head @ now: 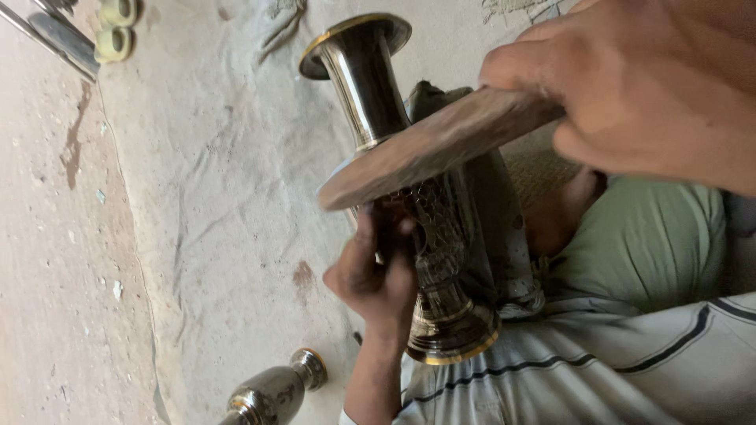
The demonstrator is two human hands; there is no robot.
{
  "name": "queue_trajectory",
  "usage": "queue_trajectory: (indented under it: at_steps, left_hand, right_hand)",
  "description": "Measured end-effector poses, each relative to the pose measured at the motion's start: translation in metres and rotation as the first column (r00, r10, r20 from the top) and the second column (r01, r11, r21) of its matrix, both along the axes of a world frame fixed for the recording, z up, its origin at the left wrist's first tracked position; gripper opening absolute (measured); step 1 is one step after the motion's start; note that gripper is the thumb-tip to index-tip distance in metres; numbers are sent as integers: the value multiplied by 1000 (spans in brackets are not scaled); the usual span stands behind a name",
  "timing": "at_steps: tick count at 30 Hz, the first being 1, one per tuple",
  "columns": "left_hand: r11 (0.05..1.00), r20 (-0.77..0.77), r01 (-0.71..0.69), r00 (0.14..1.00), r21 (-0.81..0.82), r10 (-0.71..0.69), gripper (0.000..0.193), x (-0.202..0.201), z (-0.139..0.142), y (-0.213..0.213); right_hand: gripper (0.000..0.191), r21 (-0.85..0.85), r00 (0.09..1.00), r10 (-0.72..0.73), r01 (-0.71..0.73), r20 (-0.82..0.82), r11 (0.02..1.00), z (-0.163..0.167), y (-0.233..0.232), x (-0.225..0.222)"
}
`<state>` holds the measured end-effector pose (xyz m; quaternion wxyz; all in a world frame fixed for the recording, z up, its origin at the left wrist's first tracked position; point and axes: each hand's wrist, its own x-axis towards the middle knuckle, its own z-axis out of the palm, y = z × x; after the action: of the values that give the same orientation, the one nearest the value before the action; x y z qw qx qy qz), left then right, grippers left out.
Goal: The person sits on the floor with a brass vase held between their legs and a cloth pad behind it. They hold a small chisel against the vase's embossed surface with one hand and repeatedly strike it with a wooden mallet held in the other hand, engraving detail into the decorative pattern.
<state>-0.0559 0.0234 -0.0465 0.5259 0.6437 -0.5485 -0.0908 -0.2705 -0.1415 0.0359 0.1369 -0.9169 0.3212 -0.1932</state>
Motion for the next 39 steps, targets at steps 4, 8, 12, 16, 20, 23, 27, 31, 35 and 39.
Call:
queue_trajectory:
  at_steps: [4, 8, 12, 16, 20, 23, 27, 31, 35, 39]
  left_hand:
    - [1000, -63, 17, 998, 20, -16, 49, -3, 2, 1]
    - [985, 29, 147, 988, 88, -150, 51, 8, 8, -9]
    - [972, -70, 183, 982, 146, -174, 49, 10, 9, -14]
    - [979, -8, 168, 986, 114, -168, 49, 4, 10, -14]
    - [929, -11, 234, 971, 286, -241, 51, 10, 22, -18]
    - [859, -8, 320, 938, 399, -345, 53, 16, 34, -24]
    - [733, 22, 465, 837, 497, -547, 59, 25, 46, -41]
    - [606, 45, 635, 672, 479, -739, 56, 32, 56, -57]
    - [493, -7, 673, 595, 551, -804, 62, 37, 61, -59]
    - [731, -22, 518, 822, 444, -570, 47, 28, 48, -41]
  right_hand:
    - [50, 138, 912, -108, 176, -395, 975, 3, 4, -13]
    - [50, -20, 894, -162, 169, -418, 985, -29, 4, -20]
    - [55, 128, 868, -227, 311, -442, 942, -52, 4, -24]
    - [47, 595, 934, -284, 103, 218, 797, -47, 1, -28]
    - [58, 410, 972, -217, 233, -87, 882, -54, 8, -37]
    - [46, 579, 930, -363, 331, -65, 745, -88, 32, -42]
    - [37, 537, 844, -522, 385, 124, 751, -144, 75, -50]
    - [32, 376, 735, -587, 466, 340, 801, -158, 130, -38]
    - [28, 670, 598, -720, 377, 352, 640, -167, 144, -19]
    - [40, 618, 743, -669, 516, 22, 593, -185, 124, -25]
